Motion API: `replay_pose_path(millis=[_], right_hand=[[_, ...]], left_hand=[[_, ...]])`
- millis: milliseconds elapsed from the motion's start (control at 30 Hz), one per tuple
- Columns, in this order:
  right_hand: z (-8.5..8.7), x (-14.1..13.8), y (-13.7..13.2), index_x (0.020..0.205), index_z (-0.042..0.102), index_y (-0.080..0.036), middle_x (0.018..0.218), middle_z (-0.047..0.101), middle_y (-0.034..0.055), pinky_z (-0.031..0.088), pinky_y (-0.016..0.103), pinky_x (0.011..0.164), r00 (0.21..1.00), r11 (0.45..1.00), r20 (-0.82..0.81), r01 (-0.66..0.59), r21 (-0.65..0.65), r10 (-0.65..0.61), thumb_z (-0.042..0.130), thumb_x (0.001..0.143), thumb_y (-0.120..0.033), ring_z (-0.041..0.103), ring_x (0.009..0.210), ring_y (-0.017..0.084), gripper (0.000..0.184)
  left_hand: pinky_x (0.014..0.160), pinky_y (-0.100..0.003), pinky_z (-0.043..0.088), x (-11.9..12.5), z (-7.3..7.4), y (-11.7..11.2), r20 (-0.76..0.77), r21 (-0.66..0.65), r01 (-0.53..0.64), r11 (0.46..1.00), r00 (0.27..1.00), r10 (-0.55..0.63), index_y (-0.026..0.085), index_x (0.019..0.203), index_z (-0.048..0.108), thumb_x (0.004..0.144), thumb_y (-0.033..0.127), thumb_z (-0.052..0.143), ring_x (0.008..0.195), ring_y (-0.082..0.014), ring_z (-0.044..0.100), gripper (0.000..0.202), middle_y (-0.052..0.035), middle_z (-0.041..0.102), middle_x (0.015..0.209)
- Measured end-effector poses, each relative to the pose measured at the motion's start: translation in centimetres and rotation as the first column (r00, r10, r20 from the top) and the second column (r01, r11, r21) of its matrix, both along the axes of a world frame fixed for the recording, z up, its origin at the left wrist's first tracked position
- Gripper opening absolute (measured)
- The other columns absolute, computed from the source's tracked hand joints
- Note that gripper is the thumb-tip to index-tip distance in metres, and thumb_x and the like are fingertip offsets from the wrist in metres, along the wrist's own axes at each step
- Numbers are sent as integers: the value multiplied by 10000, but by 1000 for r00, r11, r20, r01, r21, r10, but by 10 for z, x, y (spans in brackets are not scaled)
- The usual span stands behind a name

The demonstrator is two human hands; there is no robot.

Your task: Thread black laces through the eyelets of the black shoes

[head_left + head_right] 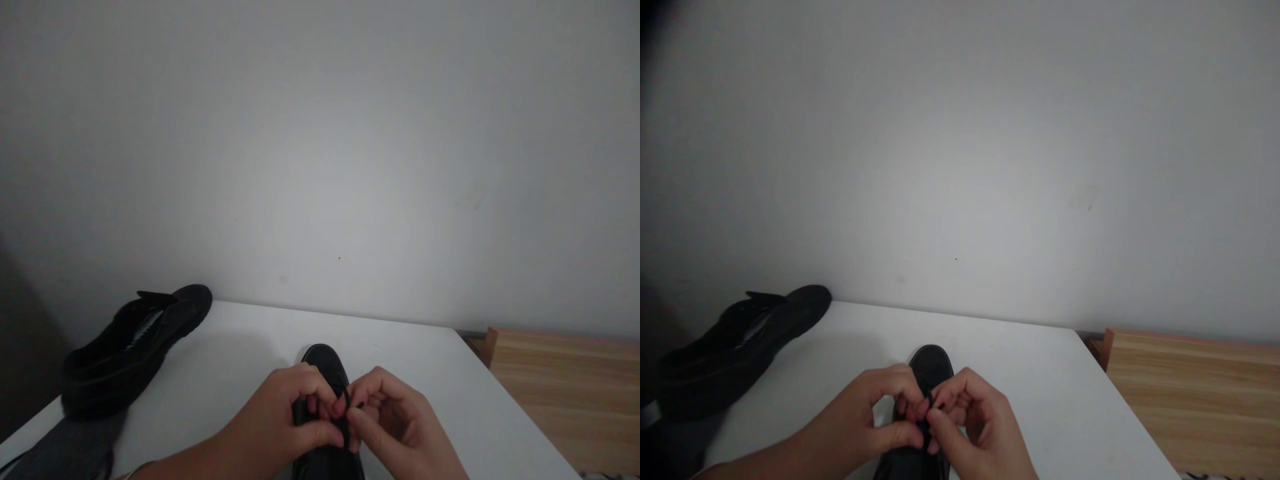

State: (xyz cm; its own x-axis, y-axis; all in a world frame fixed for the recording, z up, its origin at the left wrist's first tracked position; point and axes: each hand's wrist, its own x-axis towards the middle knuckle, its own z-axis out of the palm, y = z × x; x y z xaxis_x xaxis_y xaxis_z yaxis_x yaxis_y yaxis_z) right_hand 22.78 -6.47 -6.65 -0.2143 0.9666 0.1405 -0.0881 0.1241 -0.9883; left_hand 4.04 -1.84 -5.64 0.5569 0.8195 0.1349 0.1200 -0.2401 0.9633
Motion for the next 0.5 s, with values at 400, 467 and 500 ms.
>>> replay_pose_path(millis=[400, 467, 500], right_hand=[[-18, 28, 4, 857, 574, -232, 886, 643, 30, 504, 285, 746, 897, 946, 373, 128, 299, -239, 551, 996, -305, 598, 810, 180, 158], [-23, 31, 3, 854, 571, -235, 883, 644, 27, 508, 281, 742, 886, 944, 391, 133, 302, -250, 547, 999, -297, 602, 805, 178, 159], [-23, 31, 2, 853, 571, -238, 882, 646, 26, 511, 280, 741, 883, 942, 393, 136, 308, -256, 550, 998, -290, 608, 810, 178, 156]], left_hand=[[781, -261, 439, -14, -13, -10, 46, 295, 66, 953, 995, -83, 213, 796, 668, 828, 108, 620, 857, -163, 595, 120, -6, 613, 872], [799, -266, 445, -15, -14, -10, 51, 295, 78, 952, 994, -97, 215, 798, 663, 833, 113, 615, 875, -168, 600, 119, -11, 630, 878], [800, -271, 445, -15, -14, -9, 59, 273, 72, 959, 994, -91, 213, 789, 657, 828, 124, 620, 874, -172, 603, 104, -13, 643, 873]])
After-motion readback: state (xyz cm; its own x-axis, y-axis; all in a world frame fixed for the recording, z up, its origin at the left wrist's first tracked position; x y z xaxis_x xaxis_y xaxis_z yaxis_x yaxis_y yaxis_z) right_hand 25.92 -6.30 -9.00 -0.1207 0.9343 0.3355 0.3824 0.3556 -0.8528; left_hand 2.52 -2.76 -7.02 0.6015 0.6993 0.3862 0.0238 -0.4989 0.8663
